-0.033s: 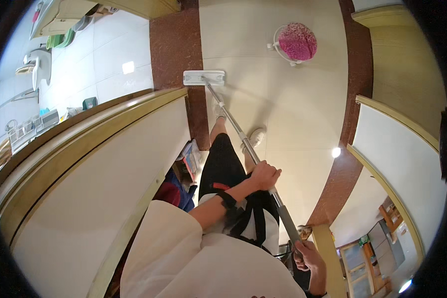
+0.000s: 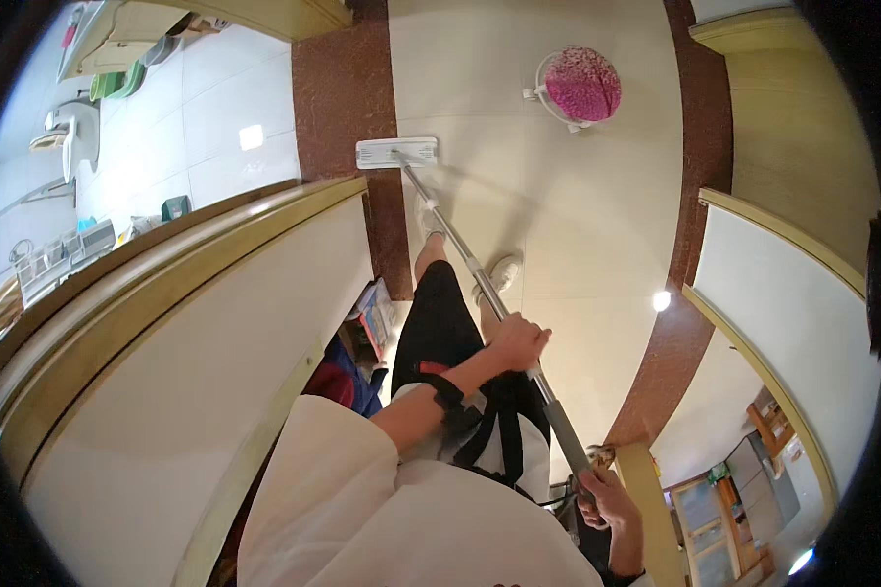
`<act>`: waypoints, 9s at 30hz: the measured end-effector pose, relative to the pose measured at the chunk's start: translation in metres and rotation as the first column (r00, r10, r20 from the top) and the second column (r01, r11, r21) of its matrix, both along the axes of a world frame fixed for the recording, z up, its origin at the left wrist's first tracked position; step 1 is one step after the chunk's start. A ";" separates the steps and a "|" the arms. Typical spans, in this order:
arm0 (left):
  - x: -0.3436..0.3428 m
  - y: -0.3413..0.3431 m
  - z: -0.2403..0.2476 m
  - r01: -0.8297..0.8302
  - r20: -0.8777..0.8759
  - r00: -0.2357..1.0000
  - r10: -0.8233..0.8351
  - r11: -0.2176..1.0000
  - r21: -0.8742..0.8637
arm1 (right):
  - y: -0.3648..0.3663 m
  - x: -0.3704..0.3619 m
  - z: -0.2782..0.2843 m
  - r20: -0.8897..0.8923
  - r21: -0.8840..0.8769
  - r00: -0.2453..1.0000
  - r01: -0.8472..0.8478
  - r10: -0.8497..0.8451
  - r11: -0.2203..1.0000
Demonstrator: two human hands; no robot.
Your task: Mop the tiled floor of a bathroom and hallway.
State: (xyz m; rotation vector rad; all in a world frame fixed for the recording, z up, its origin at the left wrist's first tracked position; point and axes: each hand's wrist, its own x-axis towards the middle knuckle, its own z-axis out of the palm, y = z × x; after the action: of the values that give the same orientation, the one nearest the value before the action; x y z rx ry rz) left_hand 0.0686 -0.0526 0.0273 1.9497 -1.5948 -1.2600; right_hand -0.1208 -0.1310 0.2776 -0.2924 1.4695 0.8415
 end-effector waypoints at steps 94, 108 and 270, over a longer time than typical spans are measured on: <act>0.983 -0.785 -0.114 -0.417 0.610 0.741 0.281 0.905 0.089 | -0.699 0.976 -0.166 0.383 -0.229 0.923 0.123 -0.027 0.966; 0.764 -0.766 0.035 -0.699 -0.118 0.590 0.799 0.579 0.420 | -0.755 0.799 0.008 0.046 -0.035 0.998 0.032 -0.030 0.999; 1.029 -1.148 0.031 0.589 -0.302 0.713 -0.633 0.774 -0.232 | -1.015 1.009 0.007 0.094 -0.172 0.922 0.386 -0.375 0.906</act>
State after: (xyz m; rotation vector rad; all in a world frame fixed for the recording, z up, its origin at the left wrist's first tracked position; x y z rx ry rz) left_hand 1.0973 -1.2010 0.0584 1.0212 -2.1247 -1.5940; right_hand 0.8884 -1.1465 0.2850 -0.1591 1.4887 0.3761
